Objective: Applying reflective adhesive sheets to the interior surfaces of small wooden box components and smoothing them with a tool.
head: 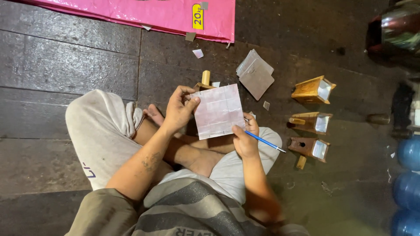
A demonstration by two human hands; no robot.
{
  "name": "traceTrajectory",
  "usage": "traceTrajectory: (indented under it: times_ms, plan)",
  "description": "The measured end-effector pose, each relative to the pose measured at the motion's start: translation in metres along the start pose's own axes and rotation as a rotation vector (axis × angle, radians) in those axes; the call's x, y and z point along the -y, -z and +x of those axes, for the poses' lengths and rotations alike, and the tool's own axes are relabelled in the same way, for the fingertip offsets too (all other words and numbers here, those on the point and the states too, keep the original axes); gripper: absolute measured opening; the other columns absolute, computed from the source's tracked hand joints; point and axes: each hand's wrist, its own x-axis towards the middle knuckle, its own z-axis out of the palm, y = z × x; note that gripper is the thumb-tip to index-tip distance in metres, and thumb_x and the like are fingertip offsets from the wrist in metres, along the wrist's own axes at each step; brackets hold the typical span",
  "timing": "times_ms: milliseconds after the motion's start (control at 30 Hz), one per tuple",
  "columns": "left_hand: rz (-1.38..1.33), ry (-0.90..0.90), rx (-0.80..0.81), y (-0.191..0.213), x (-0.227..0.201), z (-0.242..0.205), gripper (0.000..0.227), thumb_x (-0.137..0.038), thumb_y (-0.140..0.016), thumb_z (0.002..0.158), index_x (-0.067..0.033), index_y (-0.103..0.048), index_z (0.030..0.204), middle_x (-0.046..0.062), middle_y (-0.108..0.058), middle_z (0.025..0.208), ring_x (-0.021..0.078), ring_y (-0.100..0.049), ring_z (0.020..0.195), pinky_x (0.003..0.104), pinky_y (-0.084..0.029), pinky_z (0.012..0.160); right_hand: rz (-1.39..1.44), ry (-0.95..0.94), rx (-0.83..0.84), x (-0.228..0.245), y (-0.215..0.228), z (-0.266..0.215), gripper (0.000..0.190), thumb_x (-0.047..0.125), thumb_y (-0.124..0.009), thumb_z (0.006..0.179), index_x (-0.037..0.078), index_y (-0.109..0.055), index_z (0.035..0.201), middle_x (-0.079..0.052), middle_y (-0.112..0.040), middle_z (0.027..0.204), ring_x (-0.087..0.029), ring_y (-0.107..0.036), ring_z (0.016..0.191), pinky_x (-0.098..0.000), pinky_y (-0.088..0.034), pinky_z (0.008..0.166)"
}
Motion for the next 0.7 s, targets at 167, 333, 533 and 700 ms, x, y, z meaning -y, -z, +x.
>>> traceTrajectory:
  times_ms: [167,333,533,700]
  plan:
    - [0.061,-0.309,0.034,0.000,-0.039,0.037,0.023,-0.009,-0.072,0.096,0.0030,-0.064,0.115,0.014,-0.062,0.075,0.0202,-0.064,0.046,0.032,-0.051,0.040,0.007,0.000,-0.360,0.014,-0.013,0.011,0.021,-0.002,-0.075,0.089,0.010,-0.062,0.102,-0.006,-0.071,0.089,-0.021,-0.072,0.087,-0.0379,-0.062,0.085]
    - [0.933,-0.223,0.197,-0.013,-0.023,0.061,0.029,-0.028,-0.076,0.090,-0.0116,-0.073,0.113,0.009,-0.071,0.098,0.0325,-0.074,0.091,0.051,-0.062,0.075,0.024,0.037,-0.506,0.034,-0.029,0.029,0.008,0.014,-0.069,0.098,0.012,-0.062,0.096,-0.009,-0.075,0.091,-0.020,-0.073,0.089,-0.0363,-0.060,0.090]
    - [1.154,-0.149,0.076,-0.010,-0.014,0.031,0.017,-0.027,-0.070,0.091,-0.0117,-0.062,0.092,0.009,-0.061,0.094,0.0379,-0.072,0.083,0.051,-0.061,0.069,0.071,-0.030,-0.556,0.030,-0.018,0.038,0.014,0.020,-0.068,0.100,0.013,-0.061,0.090,-0.009,-0.074,0.085,-0.020,-0.074,0.083,-0.0366,-0.063,0.084]
    - [1.022,0.030,0.081,-0.011,-0.002,0.017,0.022,-0.032,-0.071,0.088,-0.0147,-0.058,0.093,0.012,-0.066,0.088,0.0424,-0.073,0.084,0.055,-0.059,0.072,0.057,-0.135,-0.527,0.004,-0.010,0.044,0.015,0.020,-0.067,0.100,0.011,-0.060,0.090,-0.010,-0.073,0.082,-0.020,-0.073,0.079,-0.0364,-0.063,0.080]
